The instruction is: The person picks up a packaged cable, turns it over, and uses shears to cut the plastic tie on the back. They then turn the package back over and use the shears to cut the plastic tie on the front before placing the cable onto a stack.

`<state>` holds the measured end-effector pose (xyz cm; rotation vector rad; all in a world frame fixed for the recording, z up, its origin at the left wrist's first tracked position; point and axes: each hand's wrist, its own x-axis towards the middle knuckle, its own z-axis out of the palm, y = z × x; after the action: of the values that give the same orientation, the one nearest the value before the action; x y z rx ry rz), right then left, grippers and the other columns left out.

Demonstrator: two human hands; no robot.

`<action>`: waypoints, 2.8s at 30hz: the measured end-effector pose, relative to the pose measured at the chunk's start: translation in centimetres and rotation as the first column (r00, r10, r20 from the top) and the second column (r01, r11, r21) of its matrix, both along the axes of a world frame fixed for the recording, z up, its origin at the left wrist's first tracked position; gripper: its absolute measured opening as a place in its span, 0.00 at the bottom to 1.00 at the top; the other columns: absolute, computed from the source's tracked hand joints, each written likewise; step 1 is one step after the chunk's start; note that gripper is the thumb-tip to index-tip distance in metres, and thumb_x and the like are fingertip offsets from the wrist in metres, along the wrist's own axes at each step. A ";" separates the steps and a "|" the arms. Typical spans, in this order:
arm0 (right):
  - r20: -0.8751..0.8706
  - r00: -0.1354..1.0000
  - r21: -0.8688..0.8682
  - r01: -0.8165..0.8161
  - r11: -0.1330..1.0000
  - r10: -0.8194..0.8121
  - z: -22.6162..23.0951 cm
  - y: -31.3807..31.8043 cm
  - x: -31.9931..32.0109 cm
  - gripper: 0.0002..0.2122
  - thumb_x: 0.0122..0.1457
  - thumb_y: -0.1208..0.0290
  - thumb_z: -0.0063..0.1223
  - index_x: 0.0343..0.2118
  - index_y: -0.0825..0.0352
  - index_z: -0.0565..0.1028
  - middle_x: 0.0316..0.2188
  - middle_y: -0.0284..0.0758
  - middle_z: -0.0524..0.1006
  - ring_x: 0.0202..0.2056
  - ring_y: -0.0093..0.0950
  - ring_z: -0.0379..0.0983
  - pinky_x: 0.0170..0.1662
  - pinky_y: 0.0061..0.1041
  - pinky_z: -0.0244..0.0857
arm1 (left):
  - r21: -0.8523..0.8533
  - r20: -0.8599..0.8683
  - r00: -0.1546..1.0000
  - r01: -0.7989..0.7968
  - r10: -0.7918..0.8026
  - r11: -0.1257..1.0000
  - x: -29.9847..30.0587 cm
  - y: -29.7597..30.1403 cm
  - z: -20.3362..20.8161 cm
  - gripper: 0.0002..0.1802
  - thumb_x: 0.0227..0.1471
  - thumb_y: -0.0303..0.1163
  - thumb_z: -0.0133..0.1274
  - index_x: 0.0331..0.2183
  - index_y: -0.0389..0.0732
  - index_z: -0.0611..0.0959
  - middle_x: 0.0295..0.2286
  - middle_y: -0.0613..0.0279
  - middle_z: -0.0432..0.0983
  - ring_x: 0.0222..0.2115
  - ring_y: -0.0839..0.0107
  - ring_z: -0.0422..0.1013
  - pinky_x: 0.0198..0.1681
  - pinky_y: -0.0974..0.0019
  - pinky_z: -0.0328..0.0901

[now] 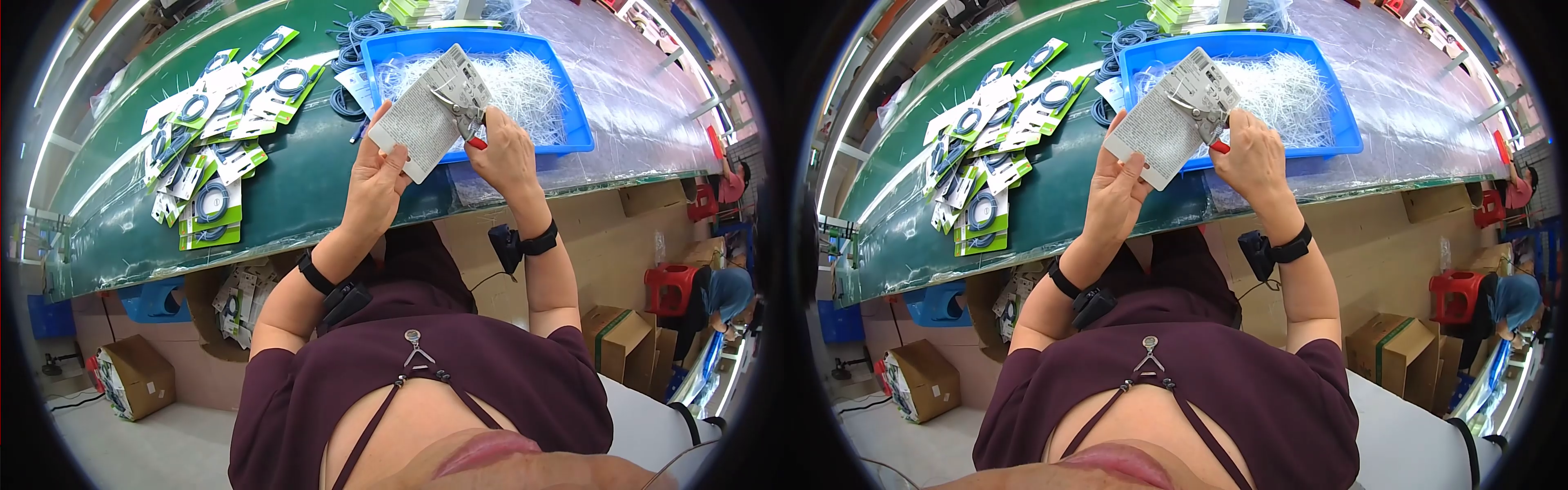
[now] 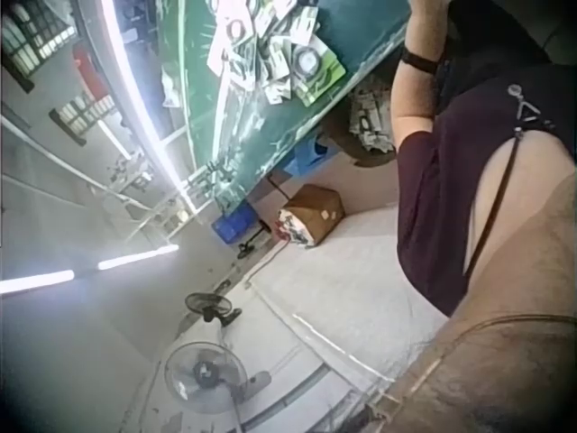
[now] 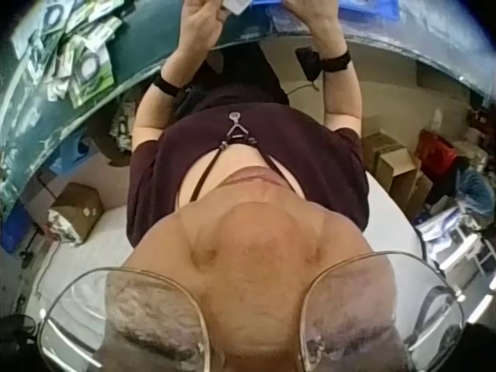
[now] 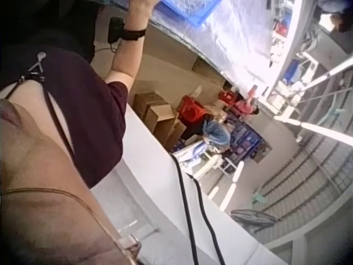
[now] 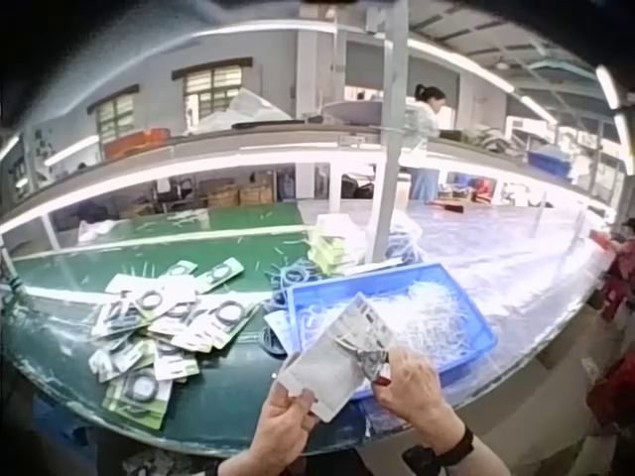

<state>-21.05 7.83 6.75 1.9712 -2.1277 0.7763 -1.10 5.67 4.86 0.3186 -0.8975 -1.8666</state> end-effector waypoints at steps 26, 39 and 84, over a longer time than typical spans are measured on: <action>0.916 -0.257 -0.353 -0.150 0.924 0.308 -0.9 -0.2 -0.3 0.13 0.59 0.71 0.48 0.45 0.71 0.71 0.39 0.36 0.76 0.38 0.23 0.74 0.42 0.23 0.68 | -0.998 0.054 0.608 0.066 0.792 0.017 -0.9 -1.7 0.4 0.24 0.58 0.27 0.47 0.57 0.42 0.67 0.51 0.54 0.68 0.54 0.58 0.64 0.57 0.54 0.59; 0.475 0.864 -0.117 -0.125 0.985 0.166 2.4 2.0 1.8 0.21 0.53 0.64 0.61 0.45 0.72 0.71 0.30 0.35 0.74 0.30 0.26 0.71 0.34 0.28 0.66 | -0.141 0.213 0.957 0.228 -0.196 0.963 1.4 -1.5 -2.0 0.27 0.59 0.22 0.45 0.59 0.36 0.59 0.50 0.59 0.68 0.52 0.70 0.64 0.55 0.63 0.60; 0.213 0.969 0.018 -0.136 0.991 0.129 3.8 3.2 -0.2 0.20 0.46 0.68 0.64 0.44 0.65 0.74 0.30 0.38 0.76 0.30 0.34 0.73 0.32 0.30 0.66 | -0.566 0.434 0.828 -0.057 0.356 0.822 1.7 -2.9 -3.4 0.26 0.56 0.15 0.42 0.56 0.36 0.67 0.49 0.56 0.71 0.49 0.69 0.67 0.52 0.68 0.61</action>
<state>-21.25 11.05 10.53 2.1533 -2.1490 1.0225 0.60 2.73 1.49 0.5704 -1.6415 -1.2489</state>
